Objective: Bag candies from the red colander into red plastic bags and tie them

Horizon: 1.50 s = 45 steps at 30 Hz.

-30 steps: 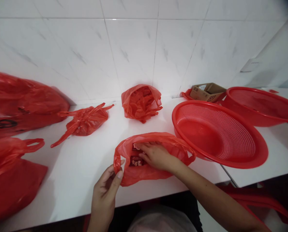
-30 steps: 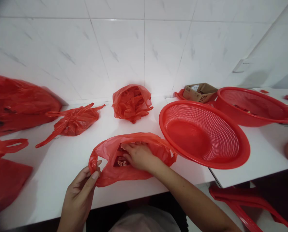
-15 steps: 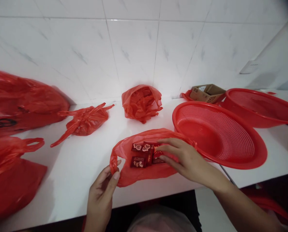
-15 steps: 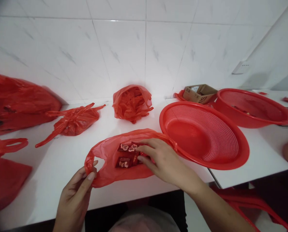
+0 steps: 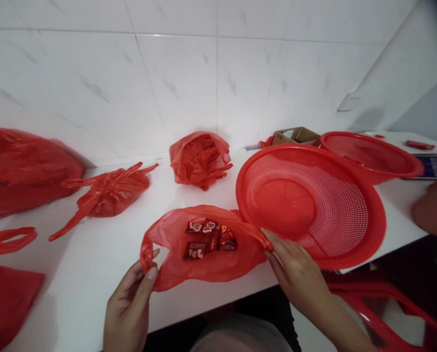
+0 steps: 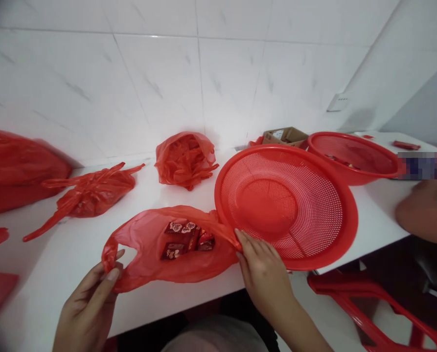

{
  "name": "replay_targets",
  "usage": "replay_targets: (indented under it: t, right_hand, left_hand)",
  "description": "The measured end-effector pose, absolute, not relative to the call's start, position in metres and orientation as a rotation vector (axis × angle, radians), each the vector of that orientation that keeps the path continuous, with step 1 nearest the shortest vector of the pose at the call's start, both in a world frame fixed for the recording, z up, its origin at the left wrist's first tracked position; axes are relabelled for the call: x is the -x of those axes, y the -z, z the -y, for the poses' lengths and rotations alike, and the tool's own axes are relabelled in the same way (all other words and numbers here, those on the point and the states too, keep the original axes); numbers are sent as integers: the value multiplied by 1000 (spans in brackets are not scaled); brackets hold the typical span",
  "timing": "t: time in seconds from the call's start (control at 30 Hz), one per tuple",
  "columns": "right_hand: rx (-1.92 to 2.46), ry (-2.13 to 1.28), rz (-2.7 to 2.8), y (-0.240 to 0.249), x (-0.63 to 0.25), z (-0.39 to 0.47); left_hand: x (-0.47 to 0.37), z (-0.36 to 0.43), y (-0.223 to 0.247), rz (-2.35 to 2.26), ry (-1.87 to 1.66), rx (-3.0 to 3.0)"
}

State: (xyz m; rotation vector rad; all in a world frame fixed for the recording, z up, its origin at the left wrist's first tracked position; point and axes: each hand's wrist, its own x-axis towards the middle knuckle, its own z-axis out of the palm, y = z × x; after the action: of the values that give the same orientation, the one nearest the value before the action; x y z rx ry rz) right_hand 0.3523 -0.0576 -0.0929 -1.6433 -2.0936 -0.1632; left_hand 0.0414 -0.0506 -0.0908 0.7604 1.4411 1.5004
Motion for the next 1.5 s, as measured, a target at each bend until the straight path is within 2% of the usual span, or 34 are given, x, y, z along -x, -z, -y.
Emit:
replay_targets:
  t: [0.3, 0.43, 0.5, 0.6, 0.67, 0.73, 0.87, 0.97, 1.27, 1.5]
  right_hand:
    - [1941, 179, 1919, 69, -382, 9]
    - [1815, 185, 1725, 64, -387, -6]
    - [1680, 32, 1625, 58, -385, -7]
    - [1446, -480, 1471, 38, -379, -7]
    - [1206, -818, 1319, 16, -373, -12]
    - [984, -988, 1169, -11, -366, -20]
    - [817, -953, 1156, -59, -345, -38]
    - [745, -939, 1214, -78, -332, -47]
    - [821, -752, 1486, -80, -322, -51]
    - [824, -530, 1528, -85, -311, -40]
  left_hand:
    - [-53, 53, 85, -1490, -1479, -909]
    - [-62, 54, 81, -1467, -1450, -1047]
    - [-60, 51, 77, -1465, -1442, -1093]
    - [-47, 39, 65, -1421, -1509, -1092]
    - [-40, 26, 46, -1337, -1629, -1076]
    - [-38, 12, 19, -1208, -1784, -1084]
    - [-50, -11, -41, -923, -1933, -1155]
    - [-59, -18, -64, -787, -2003, -1149]
    - [-56, -10, -70, -710, -1978, -1178]
    - [-46, -26, -64, -729, -1664, -1305]
